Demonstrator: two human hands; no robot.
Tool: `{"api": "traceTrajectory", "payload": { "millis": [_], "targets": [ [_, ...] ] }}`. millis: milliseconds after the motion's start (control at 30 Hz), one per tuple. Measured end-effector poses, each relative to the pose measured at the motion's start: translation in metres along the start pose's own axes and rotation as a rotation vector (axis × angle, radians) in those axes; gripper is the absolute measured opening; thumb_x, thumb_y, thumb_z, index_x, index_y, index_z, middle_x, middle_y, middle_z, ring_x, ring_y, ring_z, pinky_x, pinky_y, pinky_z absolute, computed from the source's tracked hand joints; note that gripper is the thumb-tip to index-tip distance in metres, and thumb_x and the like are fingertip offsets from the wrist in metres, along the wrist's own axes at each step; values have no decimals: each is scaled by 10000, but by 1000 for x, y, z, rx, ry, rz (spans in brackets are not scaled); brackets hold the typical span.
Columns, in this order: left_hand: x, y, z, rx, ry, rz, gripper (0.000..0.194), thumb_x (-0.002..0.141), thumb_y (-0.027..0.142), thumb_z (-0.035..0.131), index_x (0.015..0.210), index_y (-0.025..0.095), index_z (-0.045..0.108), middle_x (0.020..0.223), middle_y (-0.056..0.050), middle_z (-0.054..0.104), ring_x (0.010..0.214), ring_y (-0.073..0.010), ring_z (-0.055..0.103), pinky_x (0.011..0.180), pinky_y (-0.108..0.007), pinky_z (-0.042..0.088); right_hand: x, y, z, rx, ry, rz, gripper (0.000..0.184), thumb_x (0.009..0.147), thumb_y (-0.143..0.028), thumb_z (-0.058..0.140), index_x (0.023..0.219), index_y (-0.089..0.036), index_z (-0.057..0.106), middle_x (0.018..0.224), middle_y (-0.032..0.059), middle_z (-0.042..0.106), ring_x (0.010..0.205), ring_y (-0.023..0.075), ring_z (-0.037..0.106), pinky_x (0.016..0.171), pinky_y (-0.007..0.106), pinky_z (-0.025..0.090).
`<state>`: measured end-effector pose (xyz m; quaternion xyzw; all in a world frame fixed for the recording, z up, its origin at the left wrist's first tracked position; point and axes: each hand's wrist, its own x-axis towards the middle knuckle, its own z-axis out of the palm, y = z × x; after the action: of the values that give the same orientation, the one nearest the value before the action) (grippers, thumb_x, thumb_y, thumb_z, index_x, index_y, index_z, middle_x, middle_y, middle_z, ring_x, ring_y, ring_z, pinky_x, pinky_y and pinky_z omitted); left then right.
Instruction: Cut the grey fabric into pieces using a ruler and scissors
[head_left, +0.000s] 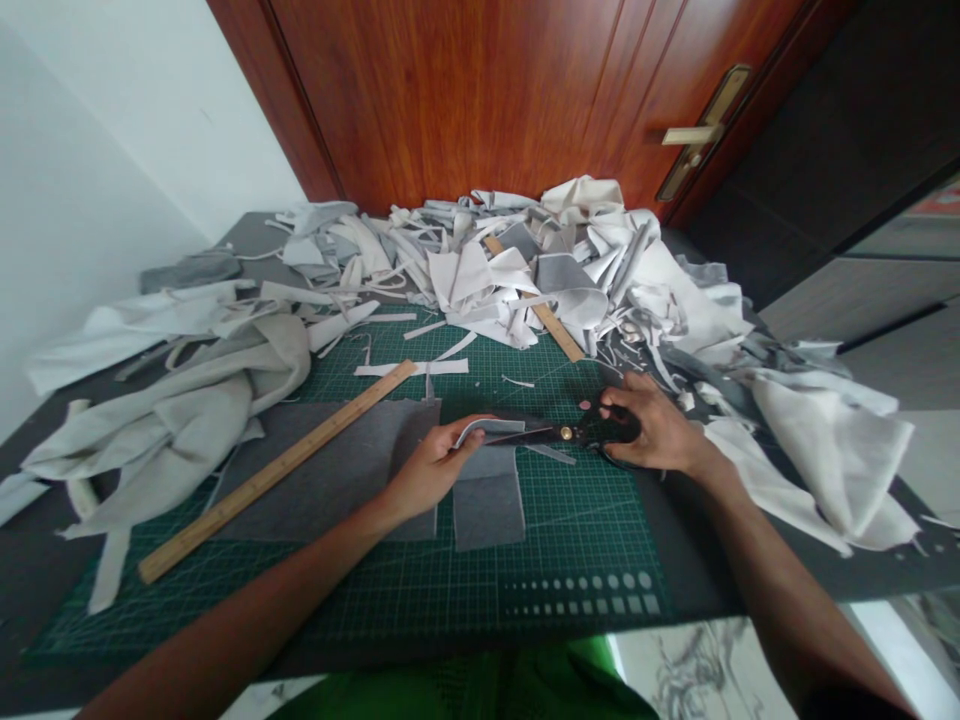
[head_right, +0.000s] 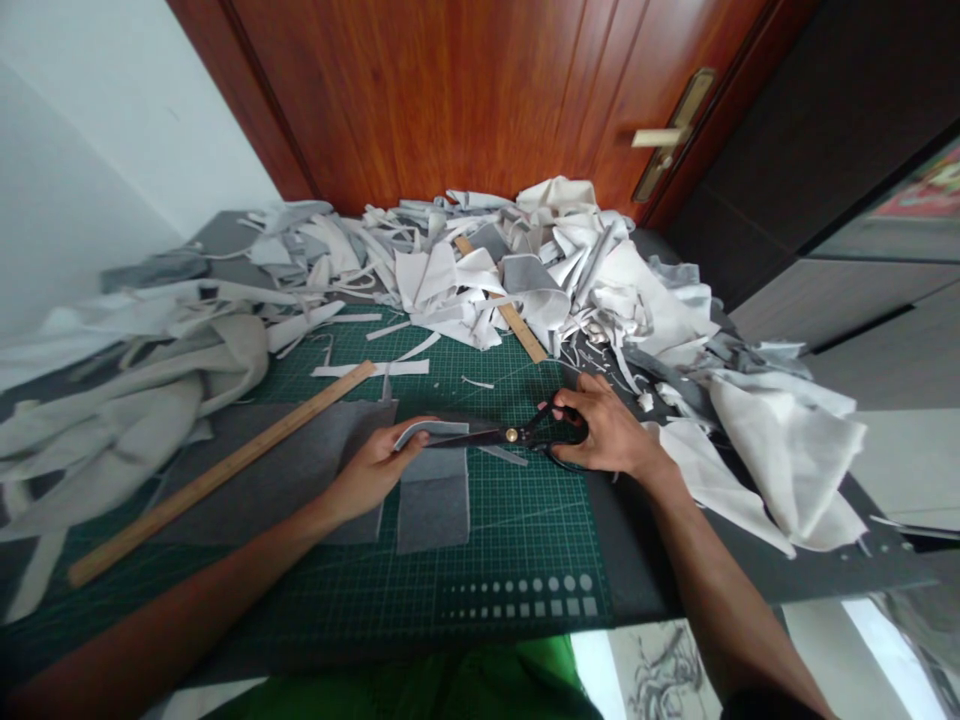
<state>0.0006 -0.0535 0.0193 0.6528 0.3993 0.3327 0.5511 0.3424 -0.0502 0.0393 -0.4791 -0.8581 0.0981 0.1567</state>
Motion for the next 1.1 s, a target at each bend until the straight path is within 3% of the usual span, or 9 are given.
{"api": "traceTrajectory", "payload": {
  "millis": [167, 367, 600, 833, 1100],
  "targets": [
    [0, -4, 1, 33, -12, 7, 376, 974, 497, 579, 1135, 209, 760, 1055, -42, 786, 1101, -286, 678, 1034, -382, 478, 0, -3, -1, 8, 13, 6, 249, 658, -297, 728, 858, -242, 590, 742, 11, 567, 776, 235, 504, 752, 366, 364],
    [2, -9, 1, 11, -11, 35, 359, 952, 448, 611, 1158, 193, 759, 1196, -65, 767, 1199, -295, 651, 1099, -399, 445, 0, -2, 1, 2, 20, 12, 230, 674, -332, 715, 834, -235, 582, 775, 26, 560, 793, 239, 505, 768, 371, 369],
    [1, -6, 0, 19, -47, 44, 313, 944, 354, 620, 1187, 208, 754, 1221, -46, 767, 1233, -281, 645, 1136, -410, 428, 1, -3, 3, -10, 18, 11, 244, 673, -331, 717, 878, -235, 623, 756, 16, 562, 787, 235, 502, 777, 369, 368],
    [1, -6, 0, 84, -51, 79, 346, 979, 334, 558, 1247, 193, 726, 1303, -73, 731, 1241, -275, 650, 1125, -402, 437, 1, -1, 4, -8, 62, -2, 219, 673, -330, 724, 838, -230, 621, 756, 15, 539, 771, 227, 501, 770, 366, 372],
    [1, -6, 0, 34, -45, 56, 325, 958, 347, 598, 1212, 202, 740, 1257, -61, 752, 1214, -274, 656, 1103, -400, 460, -1, 2, 5, -30, 58, -12, 226, 677, -342, 743, 844, -227, 644, 739, 8, 537, 750, 214, 505, 773, 364, 376]
  ]
}}
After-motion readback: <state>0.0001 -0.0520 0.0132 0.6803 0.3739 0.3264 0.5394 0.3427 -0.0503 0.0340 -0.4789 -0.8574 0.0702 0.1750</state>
